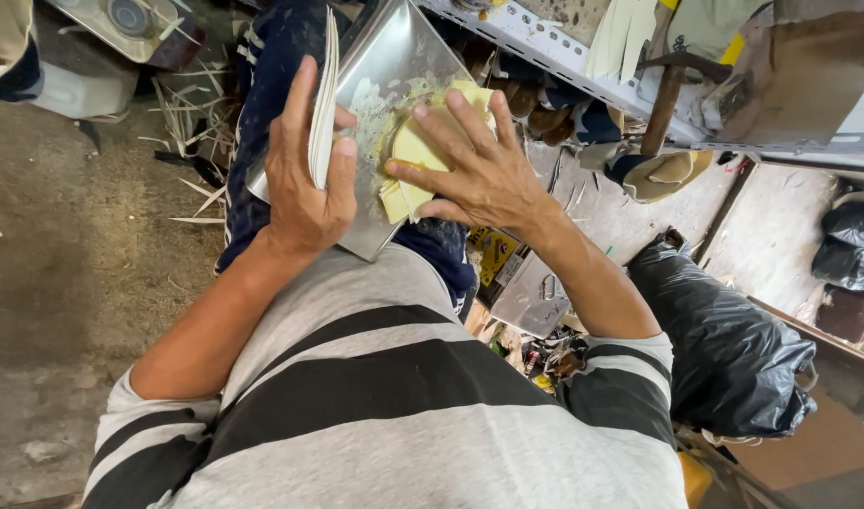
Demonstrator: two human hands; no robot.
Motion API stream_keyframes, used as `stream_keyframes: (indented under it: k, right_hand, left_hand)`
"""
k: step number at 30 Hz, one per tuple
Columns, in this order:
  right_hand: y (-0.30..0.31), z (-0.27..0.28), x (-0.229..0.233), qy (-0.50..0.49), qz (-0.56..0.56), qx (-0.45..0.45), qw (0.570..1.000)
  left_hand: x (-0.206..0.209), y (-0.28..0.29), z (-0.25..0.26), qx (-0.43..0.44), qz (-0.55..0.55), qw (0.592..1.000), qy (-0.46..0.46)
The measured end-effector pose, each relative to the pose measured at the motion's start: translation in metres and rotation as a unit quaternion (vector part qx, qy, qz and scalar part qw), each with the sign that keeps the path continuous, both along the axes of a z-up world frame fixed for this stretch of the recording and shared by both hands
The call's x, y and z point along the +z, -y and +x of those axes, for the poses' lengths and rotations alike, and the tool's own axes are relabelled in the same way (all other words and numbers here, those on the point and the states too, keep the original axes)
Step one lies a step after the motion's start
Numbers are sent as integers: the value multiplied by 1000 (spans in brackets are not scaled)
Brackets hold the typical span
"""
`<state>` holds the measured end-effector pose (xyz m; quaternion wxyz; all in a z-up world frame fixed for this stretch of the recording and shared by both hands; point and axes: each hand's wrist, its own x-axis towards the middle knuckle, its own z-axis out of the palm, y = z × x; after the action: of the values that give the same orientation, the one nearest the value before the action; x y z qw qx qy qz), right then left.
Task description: Applying adhesive to shoe upper components by pressing them onto a glue-covered metal tray and then stacking the pieces.
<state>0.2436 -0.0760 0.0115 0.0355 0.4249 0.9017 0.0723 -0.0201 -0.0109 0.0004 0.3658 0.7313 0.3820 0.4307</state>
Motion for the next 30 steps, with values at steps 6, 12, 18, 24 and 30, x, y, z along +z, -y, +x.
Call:
stream_keyframes:
  k: [6, 12, 18, 24, 30]
  right_hand:
    - [30, 1, -14, -6, 9, 45, 999]
    - [68, -6, -15, -47, 26, 72, 996]
    - [22, 82, 1, -189, 172, -344, 903]
    - [-14, 226, -62, -235, 122, -531, 805]
    - [-23, 267, -88, -181, -34, -678, 712]
  left_hand:
    - [6, -5, 2, -20, -12, 999, 35]
    - [10, -3, -2, -35, -67, 996, 48]
    - [15, -2, 3, -18, -112, 992, 55]
    - [11, -4, 5, -28, -106, 992, 68]
    - [9, -3, 7, -25, -106, 991, 78]
